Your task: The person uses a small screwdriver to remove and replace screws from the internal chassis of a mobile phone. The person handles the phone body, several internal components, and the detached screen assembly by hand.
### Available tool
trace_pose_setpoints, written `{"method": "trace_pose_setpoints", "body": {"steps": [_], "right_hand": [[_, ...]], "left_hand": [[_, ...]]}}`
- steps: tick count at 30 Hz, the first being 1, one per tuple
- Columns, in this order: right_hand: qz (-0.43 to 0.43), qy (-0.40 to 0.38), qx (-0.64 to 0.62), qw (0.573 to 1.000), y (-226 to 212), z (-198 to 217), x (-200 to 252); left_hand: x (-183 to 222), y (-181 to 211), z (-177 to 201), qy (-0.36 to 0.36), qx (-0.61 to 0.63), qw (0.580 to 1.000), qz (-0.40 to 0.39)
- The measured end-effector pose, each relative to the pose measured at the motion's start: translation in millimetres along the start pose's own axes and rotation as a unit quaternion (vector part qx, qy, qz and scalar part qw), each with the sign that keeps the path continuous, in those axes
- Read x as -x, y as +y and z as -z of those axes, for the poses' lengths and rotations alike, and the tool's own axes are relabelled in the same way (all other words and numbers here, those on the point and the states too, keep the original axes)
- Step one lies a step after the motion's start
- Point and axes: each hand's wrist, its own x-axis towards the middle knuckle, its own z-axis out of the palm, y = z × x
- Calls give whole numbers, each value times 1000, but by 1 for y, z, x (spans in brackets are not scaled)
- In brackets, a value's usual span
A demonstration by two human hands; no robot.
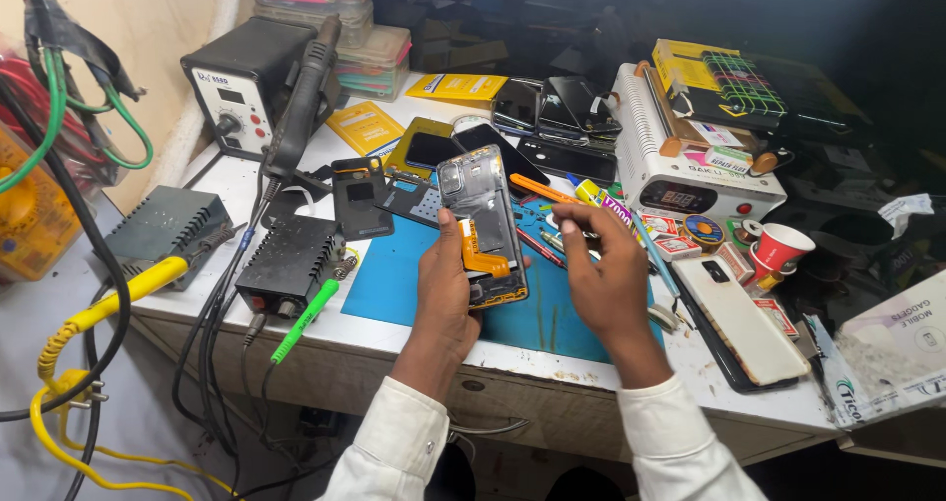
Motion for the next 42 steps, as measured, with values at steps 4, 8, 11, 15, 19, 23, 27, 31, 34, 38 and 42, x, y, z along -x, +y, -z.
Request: {"method": "trace_pose_setpoints", "body": {"steps": [4, 8, 11, 15, 19, 23, 27, 31, 34, 38, 42], "right_hand": [[54, 80, 37, 995, 20, 7, 11], [56, 218, -94, 970, 19, 32, 22], [51, 225, -166, 959, 6, 43, 55], [-39, 180, 11, 983, -9, 37, 106], [-47, 109, 98, 988, -13, 29, 127], [-41, 111, 99, 988, -13, 30, 128], [-83, 100, 98, 987, -18, 29, 113], [-49, 3, 100, 994, -24, 34, 69], [83, -18, 141, 986, -25, 26, 31], [224, -16, 197, 954, -19, 10, -1], [234, 13, 188, 954, -8, 7, -4]], "left_hand": [[-2, -2, 4, 33, -5, 999, 10], [2, 0, 3, 50, -51, 997, 1], [3, 3, -1, 62, -49, 997, 5], [4, 3, -4, 48, -35, 998, -8], [6, 4, -6, 61, -63, 996, 7], [8, 4, -7, 32, -84, 996, -3], [7, 1, -8, -9, -76, 997, -15], [5, 2, -4, -29, -51, 998, 16], [5, 4, -3, -53, -37, 997, 35], [7, 4, -1, -124, -31, 989, 70], [8, 2, 6, -180, 44, 978, 96]]}}
